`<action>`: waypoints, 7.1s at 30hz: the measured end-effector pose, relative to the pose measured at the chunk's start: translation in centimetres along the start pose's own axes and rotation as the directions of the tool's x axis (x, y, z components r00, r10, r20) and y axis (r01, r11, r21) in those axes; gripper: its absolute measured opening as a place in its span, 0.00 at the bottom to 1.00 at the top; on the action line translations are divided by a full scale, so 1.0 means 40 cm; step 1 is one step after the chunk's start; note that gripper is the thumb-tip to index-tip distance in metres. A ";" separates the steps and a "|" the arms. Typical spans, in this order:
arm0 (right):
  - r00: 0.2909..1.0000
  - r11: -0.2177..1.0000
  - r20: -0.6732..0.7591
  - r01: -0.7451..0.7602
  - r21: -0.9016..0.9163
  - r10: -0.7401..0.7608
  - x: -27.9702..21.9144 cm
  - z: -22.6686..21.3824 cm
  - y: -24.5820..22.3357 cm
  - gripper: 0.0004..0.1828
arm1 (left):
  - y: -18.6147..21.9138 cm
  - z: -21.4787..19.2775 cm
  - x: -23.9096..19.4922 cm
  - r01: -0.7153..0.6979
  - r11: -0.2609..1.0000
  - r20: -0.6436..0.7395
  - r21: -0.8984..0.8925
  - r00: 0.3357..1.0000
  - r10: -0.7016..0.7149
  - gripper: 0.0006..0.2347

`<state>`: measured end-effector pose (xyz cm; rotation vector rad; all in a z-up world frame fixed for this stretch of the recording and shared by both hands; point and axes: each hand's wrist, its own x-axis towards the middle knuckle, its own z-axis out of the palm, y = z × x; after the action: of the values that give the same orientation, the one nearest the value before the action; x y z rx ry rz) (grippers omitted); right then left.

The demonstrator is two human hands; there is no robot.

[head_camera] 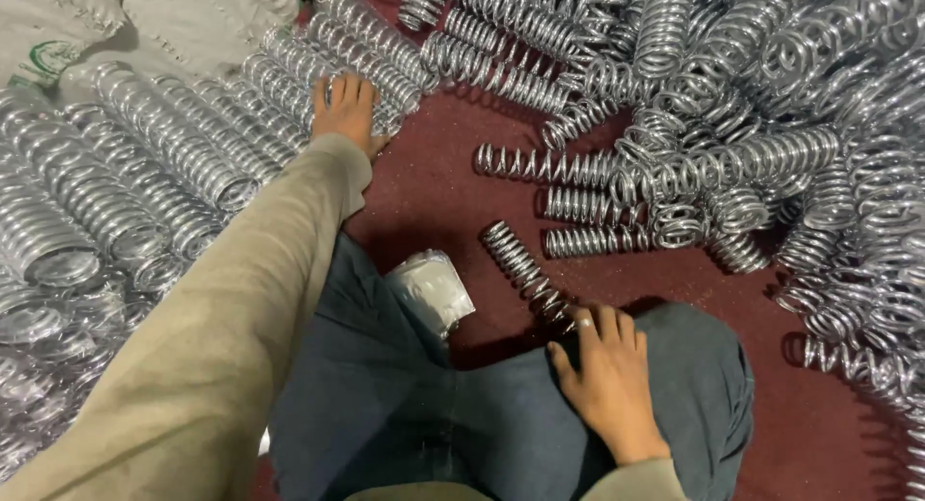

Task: Manually picking up metal springs and placing them into individual plastic bags while sitting on the floor.

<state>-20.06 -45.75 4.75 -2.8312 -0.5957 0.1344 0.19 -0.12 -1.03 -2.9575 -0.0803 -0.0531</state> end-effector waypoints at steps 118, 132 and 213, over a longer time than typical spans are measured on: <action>0.977 0.675 0.211 -0.181 0.715 0.038 0.161 -0.196 -0.135 0.11 | 0.567 -0.297 -0.488 0.545 -0.061 0.547 -0.836 0.837 -0.012 0.19; 0.932 0.727 0.321 -0.336 0.599 0.167 0.199 -0.025 -0.058 0.19 | 0.568 -0.233 -0.493 0.672 0.074 0.667 -0.737 0.741 -0.077 0.19; 0.897 0.905 0.320 -0.379 0.195 0.307 0.036 -0.328 -0.329 0.29 | 0.556 -0.390 -0.687 -0.489 0.193 -0.518 -0.851 0.841 -0.157 0.14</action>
<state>-21.99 -36.37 20.73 -2.6521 -0.1017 0.6418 -26.46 -26.18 9.18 -4.0039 0.6599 -1.4185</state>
